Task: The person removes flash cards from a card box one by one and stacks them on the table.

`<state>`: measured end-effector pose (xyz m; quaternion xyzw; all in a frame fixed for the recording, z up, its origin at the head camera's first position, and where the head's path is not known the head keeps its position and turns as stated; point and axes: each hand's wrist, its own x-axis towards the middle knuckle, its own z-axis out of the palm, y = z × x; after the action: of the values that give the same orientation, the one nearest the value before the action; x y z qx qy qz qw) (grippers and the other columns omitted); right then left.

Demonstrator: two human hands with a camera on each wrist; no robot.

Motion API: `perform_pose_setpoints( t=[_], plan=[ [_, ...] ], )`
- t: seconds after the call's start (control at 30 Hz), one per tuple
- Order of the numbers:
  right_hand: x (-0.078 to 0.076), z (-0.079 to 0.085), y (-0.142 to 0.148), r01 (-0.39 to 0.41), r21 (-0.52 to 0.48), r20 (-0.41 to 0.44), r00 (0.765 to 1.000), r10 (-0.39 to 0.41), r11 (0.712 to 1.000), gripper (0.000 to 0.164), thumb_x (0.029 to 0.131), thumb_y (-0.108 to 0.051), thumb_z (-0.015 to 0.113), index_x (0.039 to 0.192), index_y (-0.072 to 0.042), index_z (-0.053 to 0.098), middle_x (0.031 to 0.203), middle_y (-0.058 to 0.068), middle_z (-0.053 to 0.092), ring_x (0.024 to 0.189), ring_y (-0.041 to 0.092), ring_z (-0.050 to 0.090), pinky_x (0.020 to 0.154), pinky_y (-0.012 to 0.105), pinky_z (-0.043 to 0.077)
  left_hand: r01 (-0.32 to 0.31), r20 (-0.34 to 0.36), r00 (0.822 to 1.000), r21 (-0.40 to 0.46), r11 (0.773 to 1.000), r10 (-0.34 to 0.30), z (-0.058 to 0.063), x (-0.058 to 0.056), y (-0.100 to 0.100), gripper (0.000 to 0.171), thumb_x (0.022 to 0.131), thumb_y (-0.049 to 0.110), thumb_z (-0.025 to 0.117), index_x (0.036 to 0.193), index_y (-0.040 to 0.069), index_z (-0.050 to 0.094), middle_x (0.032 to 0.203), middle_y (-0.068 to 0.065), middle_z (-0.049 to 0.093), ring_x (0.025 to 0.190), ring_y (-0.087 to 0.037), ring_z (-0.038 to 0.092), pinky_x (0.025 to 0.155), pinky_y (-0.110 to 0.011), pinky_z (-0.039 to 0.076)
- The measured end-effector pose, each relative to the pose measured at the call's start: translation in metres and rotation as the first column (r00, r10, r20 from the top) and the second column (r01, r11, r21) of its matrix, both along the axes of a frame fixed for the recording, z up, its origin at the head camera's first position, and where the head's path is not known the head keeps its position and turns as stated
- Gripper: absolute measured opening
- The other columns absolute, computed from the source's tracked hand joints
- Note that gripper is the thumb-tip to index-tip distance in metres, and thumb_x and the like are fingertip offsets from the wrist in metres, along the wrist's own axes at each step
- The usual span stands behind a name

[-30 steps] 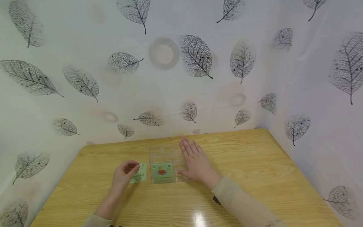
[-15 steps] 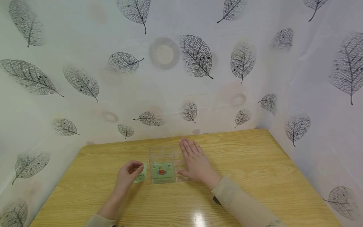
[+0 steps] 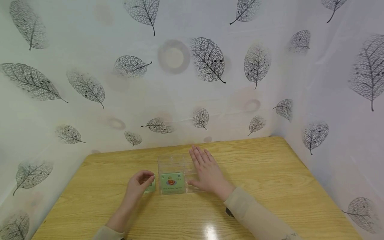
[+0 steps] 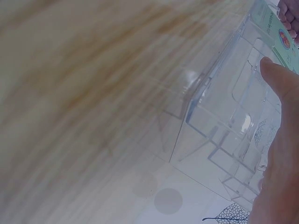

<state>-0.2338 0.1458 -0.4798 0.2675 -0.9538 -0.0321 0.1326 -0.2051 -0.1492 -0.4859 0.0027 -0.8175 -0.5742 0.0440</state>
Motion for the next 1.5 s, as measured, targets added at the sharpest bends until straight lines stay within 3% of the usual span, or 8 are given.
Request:
perform_pose_setpoints(
  t=[0.13,1.5],
  plan=[
    [0.0,0.0,0.0,-0.001,-0.013,0.02,1.0,0.001,1.0,0.117,0.092,-0.077,0.061,0.168,0.0,0.015,0.178,0.019,0.01,0.165,0.037,0.016,0.135,0.053,0.014,0.001,-0.003,1.0,0.007,1.0,-0.001,-0.001,0.0,0.002,0.013,0.098,0.0,0.073,0.11,-0.005,0.071,0.107,-0.018,0.075,0.089,-0.007,0.064,0.08,-0.014,0.054],
    [0.0,0.0,0.001,0.0,0.006,-0.006,1.0,0.0,1.0,0.118,0.092,-0.079,0.058,0.168,0.001,0.016,0.177,0.02,0.014,0.164,0.038,0.022,0.134,0.053,0.017,0.054,0.016,0.998,0.001,0.999,-0.054,-0.003,0.001,0.013,0.013,0.096,0.002,0.074,0.107,-0.004,0.071,0.106,-0.017,0.074,0.092,-0.014,0.064,0.078,-0.015,0.054]
  ],
)
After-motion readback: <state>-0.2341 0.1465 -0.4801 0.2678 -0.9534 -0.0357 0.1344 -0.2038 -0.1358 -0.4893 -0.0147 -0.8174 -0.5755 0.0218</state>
